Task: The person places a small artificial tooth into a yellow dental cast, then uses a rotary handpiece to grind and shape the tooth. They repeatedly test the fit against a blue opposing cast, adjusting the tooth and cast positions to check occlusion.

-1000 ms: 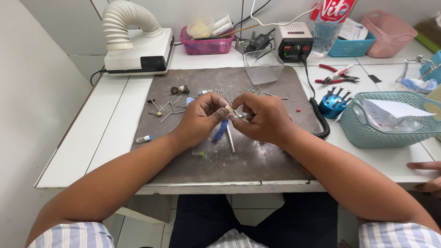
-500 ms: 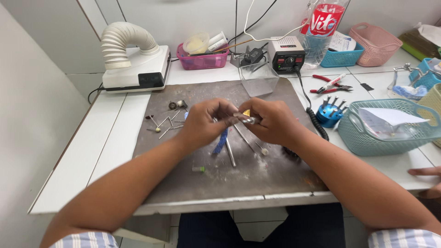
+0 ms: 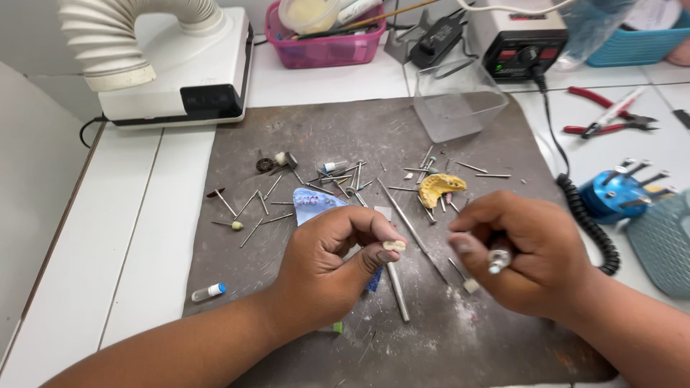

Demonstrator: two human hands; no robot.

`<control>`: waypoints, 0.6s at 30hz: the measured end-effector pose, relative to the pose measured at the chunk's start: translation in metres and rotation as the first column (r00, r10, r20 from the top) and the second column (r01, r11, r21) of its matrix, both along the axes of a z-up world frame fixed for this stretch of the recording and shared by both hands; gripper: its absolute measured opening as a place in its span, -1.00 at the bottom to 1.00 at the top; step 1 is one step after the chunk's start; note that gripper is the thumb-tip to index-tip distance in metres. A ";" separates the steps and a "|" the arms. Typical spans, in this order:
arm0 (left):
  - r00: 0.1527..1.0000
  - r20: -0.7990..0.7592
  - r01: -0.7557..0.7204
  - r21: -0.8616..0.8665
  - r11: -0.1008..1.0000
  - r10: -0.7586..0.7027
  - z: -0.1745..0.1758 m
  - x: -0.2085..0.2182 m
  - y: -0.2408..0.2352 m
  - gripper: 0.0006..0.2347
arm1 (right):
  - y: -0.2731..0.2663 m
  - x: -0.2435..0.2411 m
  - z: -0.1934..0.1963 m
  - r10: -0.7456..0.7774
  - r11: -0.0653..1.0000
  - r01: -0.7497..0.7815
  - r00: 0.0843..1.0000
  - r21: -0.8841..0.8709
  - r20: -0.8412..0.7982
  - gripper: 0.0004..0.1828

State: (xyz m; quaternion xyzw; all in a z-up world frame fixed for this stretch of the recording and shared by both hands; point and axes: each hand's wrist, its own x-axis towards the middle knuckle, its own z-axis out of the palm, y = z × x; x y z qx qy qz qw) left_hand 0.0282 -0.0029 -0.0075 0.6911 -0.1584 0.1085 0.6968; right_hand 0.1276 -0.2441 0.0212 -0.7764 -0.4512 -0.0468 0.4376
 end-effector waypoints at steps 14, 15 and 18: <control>0.977 -0.191 0.029 -0.304 0.952 -0.091 0.001 0.008 0.000 -0.88 | -0.025 0.015 -0.012 -0.019 0.988 -0.020 0.969 -0.155 -0.245 -0.67; 0.962 -0.245 0.025 -0.362 0.932 -0.121 -0.001 0.007 -0.001 -0.87 | -0.026 0.016 -0.012 -0.002 0.988 -0.033 0.974 -0.149 -0.228 -0.68; 0.922 -0.346 0.025 -0.394 0.919 -0.173 -0.004 0.007 0.002 -0.84 | -0.022 0.018 -0.010 0.032 0.982 -0.062 0.986 -0.178 -0.164 -0.75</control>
